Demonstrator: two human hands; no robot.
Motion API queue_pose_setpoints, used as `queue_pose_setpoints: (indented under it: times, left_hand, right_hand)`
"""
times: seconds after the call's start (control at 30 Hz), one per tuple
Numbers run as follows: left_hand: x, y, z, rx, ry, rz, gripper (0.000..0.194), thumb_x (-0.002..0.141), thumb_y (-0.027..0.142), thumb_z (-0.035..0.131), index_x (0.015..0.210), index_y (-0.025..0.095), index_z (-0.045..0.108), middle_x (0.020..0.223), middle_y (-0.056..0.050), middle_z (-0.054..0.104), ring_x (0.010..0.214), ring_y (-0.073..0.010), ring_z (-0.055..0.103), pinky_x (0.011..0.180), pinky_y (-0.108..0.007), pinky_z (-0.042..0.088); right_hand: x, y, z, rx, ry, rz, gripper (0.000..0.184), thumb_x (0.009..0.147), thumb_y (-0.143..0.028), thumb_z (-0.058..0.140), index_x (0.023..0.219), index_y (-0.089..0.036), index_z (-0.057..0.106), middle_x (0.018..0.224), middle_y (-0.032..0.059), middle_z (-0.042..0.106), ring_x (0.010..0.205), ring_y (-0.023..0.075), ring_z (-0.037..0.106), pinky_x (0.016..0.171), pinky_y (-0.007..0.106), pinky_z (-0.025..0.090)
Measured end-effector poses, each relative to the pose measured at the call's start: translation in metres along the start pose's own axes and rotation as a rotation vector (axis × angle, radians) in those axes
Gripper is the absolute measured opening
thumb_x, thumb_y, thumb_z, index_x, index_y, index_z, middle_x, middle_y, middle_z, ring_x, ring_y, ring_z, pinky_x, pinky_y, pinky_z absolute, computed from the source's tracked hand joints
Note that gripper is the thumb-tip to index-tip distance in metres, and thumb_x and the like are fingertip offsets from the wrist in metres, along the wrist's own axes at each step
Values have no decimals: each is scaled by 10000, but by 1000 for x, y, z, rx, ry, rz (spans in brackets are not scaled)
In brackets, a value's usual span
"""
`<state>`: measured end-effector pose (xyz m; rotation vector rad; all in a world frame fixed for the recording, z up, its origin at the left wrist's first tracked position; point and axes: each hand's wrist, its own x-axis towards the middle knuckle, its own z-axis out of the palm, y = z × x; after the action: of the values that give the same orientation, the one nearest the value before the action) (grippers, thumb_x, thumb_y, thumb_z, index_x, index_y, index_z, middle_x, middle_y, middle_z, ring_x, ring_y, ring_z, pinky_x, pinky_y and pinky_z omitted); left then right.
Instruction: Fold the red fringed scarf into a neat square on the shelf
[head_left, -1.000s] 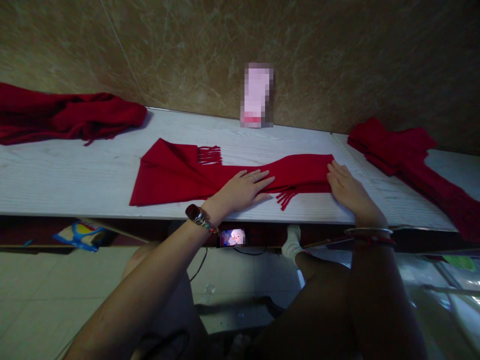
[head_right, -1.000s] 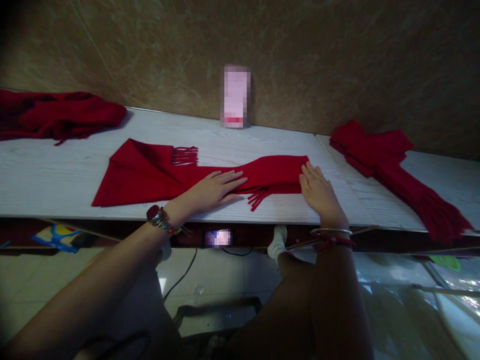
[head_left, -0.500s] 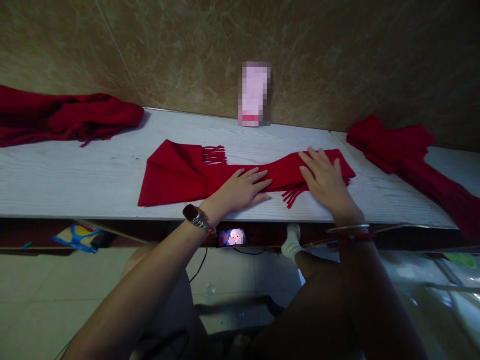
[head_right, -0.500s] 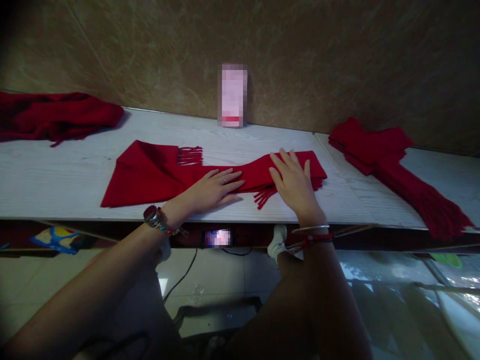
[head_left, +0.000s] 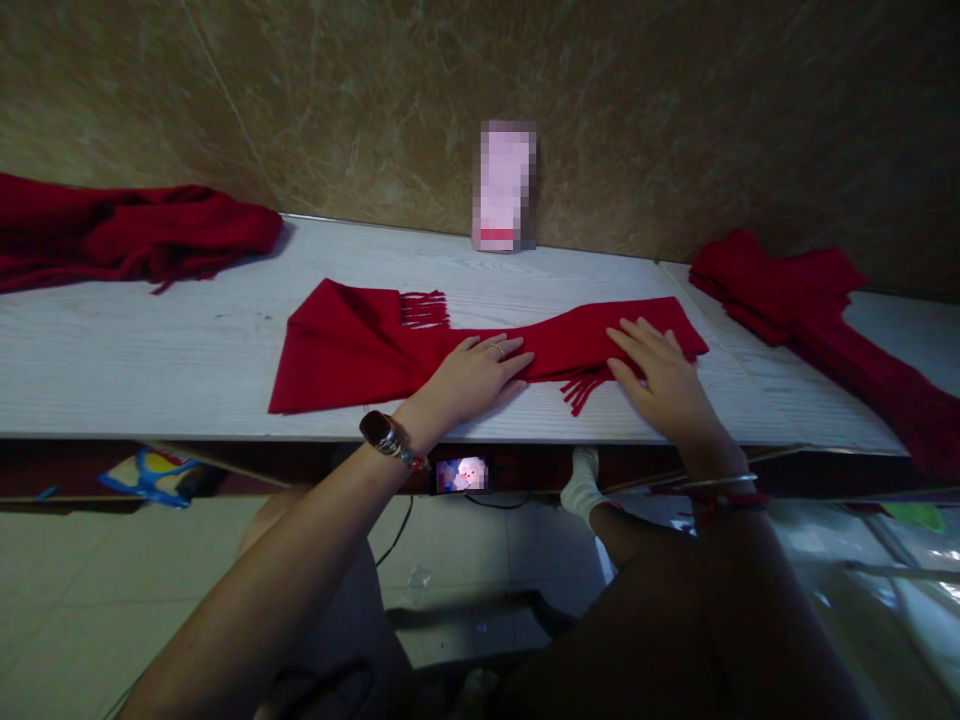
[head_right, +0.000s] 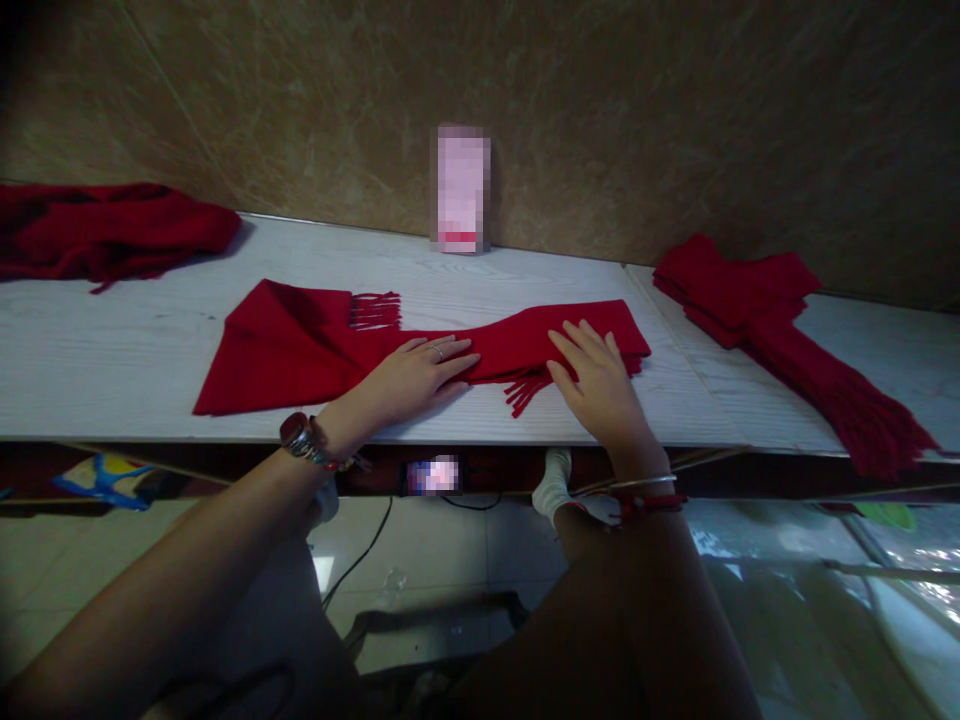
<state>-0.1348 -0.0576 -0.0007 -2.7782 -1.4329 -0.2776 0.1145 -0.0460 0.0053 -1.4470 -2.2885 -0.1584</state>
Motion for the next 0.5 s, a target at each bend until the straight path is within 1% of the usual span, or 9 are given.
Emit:
queue_pose_setpoints:
  times: [0.07, 0.13, 0.27, 0.33, 0.43, 0.5]
  left_hand:
    - [-1, -1, -2, 28, 18, -8, 380, 957, 250, 367, 1310, 191, 496, 1382, -106, 488, 1256, -228, 458, 1013, -407, 377]
    - [-2, -4, -4, 55, 22, -2, 389, 940, 156, 364, 1301, 192, 504, 1344, -101, 529, 1206, -213, 509, 977, -385, 417]
    - [-3, -13, -5, 73, 44, 37, 415, 909, 84, 379, 1277, 200, 530, 1282, -95, 584, 1126, -206, 572, 927, -369, 469]
    - [-3, -20, -6, 55, 98, 35, 415, 897, 65, 379, 1258, 181, 548, 1257, -109, 598, 1108, -204, 584, 913, -353, 485]
    - [-5, -30, -9, 15, 224, 26, 428, 873, 28, 371, 1249, 128, 549, 1246, -135, 596, 1132, -197, 567, 940, -330, 475]
    - [-6, -35, -10, 5, 259, 29, 448, 852, 6, 372, 1247, 119, 549, 1251, -132, 592, 1154, -191, 552, 965, -323, 458]
  right_hand:
    - [-3, -4, 2, 0, -18, -46, 422, 871, -288, 432, 1273, -213, 535, 1370, 99, 512, 1320, 275, 377, 1080, 557, 255]
    - [-6, -5, 5, -12, -20, -52, 425, 873, -277, 433, 1284, -220, 523, 1381, 95, 502, 1321, 272, 375, 1078, 553, 261]
    - [-5, -5, 8, -34, -4, -42, 417, 881, -264, 430, 1277, -189, 533, 1369, 113, 511, 1294, 271, 414, 1071, 523, 292]
    - [-4, -6, 9, -49, 6, -44, 412, 873, -268, 449, 1259, -164, 550, 1355, 131, 522, 1280, 281, 431, 1063, 520, 305]
    - [-2, -9, 10, -71, 26, -30, 399, 855, -266, 482, 1226, -152, 575, 1334, 139, 540, 1259, 288, 454, 1053, 521, 319]
    - [-1, -12, 11, -82, 34, -15, 391, 845, -268, 503, 1205, -144, 588, 1319, 145, 552, 1248, 291, 465, 1047, 518, 328]
